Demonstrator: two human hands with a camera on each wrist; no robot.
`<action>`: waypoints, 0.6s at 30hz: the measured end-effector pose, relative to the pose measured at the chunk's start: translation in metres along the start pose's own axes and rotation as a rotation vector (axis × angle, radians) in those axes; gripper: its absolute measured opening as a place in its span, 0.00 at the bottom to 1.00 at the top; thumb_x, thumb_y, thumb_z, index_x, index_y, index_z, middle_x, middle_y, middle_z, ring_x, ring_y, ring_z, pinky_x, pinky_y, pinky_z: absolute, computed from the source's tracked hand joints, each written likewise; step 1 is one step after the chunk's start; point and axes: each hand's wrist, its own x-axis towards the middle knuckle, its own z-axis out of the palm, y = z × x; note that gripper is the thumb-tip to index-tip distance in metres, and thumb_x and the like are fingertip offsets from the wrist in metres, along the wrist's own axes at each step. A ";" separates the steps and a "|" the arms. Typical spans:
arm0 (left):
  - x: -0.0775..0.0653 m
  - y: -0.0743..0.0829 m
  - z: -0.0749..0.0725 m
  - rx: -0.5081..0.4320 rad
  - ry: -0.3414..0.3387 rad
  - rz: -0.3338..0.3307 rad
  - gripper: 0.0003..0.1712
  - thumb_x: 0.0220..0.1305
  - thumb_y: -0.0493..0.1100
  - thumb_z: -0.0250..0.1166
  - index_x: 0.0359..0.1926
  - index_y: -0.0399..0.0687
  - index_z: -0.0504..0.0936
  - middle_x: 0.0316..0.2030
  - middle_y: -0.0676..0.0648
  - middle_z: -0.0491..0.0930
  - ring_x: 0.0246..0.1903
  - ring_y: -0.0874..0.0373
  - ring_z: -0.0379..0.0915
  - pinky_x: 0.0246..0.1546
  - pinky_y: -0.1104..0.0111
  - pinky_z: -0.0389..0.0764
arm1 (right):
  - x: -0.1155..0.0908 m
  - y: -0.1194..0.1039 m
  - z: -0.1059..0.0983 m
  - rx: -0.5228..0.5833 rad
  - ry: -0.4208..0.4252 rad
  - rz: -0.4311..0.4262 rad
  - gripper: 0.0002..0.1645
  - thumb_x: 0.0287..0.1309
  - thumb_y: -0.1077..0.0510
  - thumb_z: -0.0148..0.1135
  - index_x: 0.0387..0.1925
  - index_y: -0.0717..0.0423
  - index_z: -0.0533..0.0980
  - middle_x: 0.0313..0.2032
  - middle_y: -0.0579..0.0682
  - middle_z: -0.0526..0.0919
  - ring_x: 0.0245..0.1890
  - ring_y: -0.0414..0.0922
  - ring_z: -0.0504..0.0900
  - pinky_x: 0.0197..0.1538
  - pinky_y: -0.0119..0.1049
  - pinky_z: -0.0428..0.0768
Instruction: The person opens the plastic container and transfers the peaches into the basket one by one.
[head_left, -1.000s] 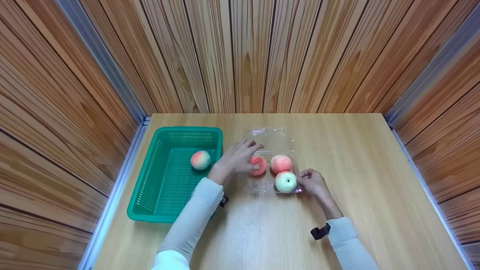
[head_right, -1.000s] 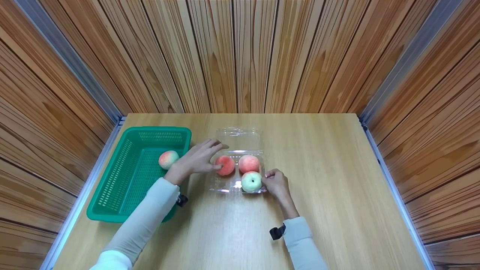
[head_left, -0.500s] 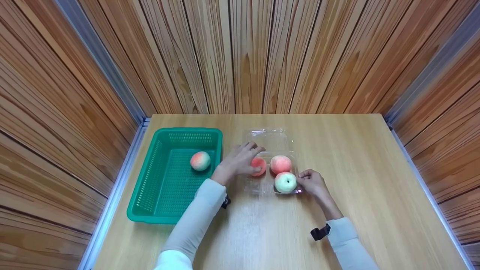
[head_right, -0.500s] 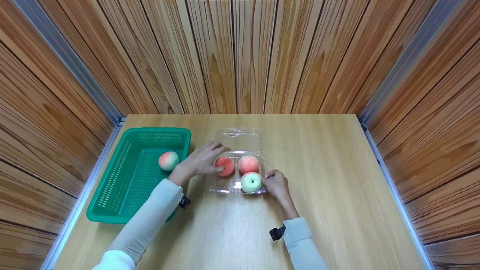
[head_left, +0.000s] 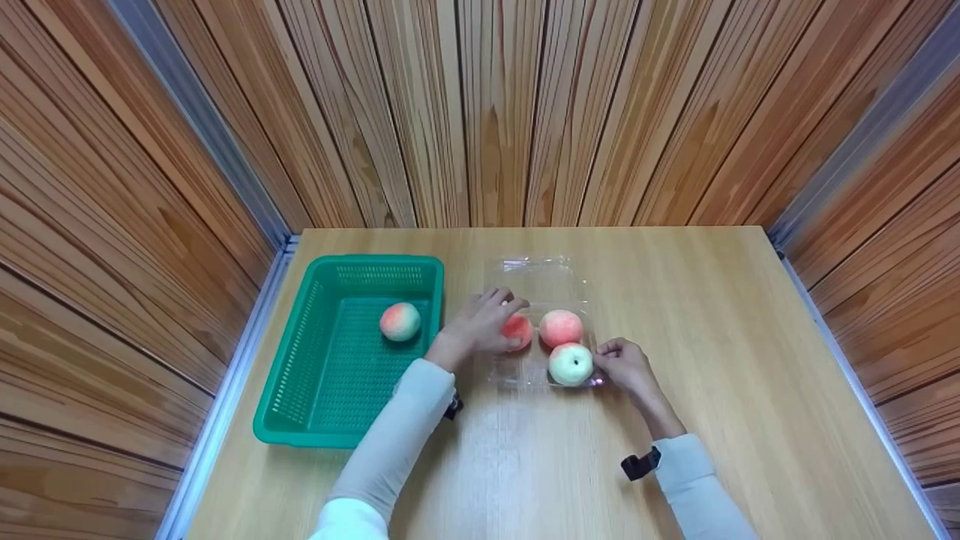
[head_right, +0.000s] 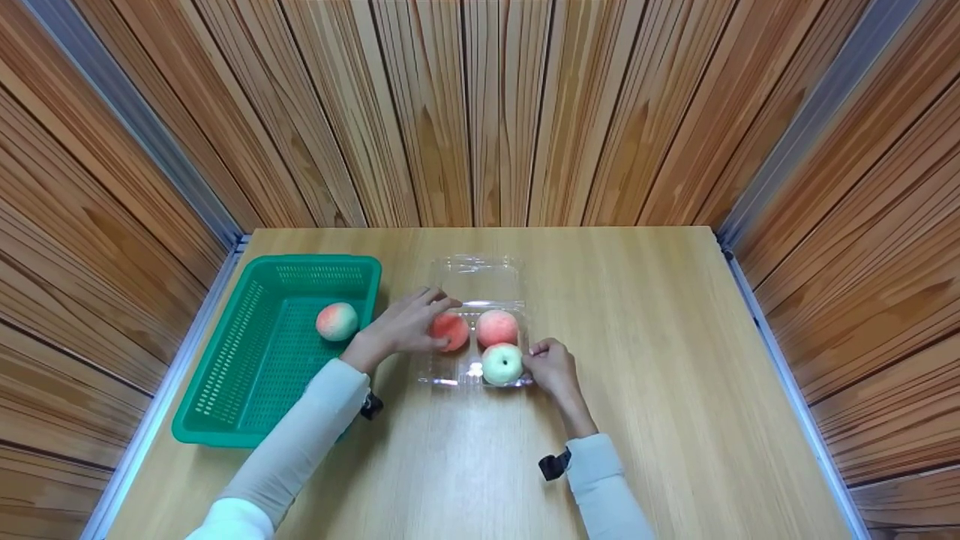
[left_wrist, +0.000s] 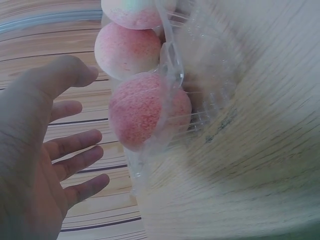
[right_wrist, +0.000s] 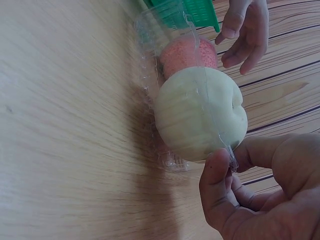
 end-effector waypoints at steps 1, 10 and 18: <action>0.000 0.000 0.001 -0.001 -0.003 -0.003 0.39 0.68 0.62 0.69 0.77 0.62 0.71 0.69 0.46 0.72 0.71 0.47 0.67 0.76 0.49 0.69 | 0.000 0.000 0.000 -0.001 -0.004 -0.005 0.11 0.69 0.63 0.63 0.46 0.69 0.76 0.35 0.52 0.79 0.34 0.42 0.77 0.35 0.30 0.75; 0.002 0.001 0.008 -0.003 -0.016 -0.006 0.39 0.68 0.61 0.70 0.76 0.60 0.72 0.69 0.46 0.72 0.69 0.47 0.69 0.74 0.50 0.72 | -0.001 0.000 -0.001 0.013 -0.005 -0.007 0.10 0.67 0.64 0.64 0.44 0.68 0.76 0.32 0.49 0.78 0.31 0.41 0.77 0.33 0.30 0.75; 0.002 0.000 0.013 -0.014 -0.018 -0.001 0.39 0.69 0.59 0.71 0.77 0.59 0.71 0.69 0.45 0.71 0.69 0.47 0.67 0.75 0.50 0.71 | 0.000 -0.001 -0.001 0.000 -0.008 -0.002 0.11 0.67 0.63 0.64 0.45 0.68 0.76 0.33 0.49 0.78 0.32 0.42 0.76 0.34 0.31 0.75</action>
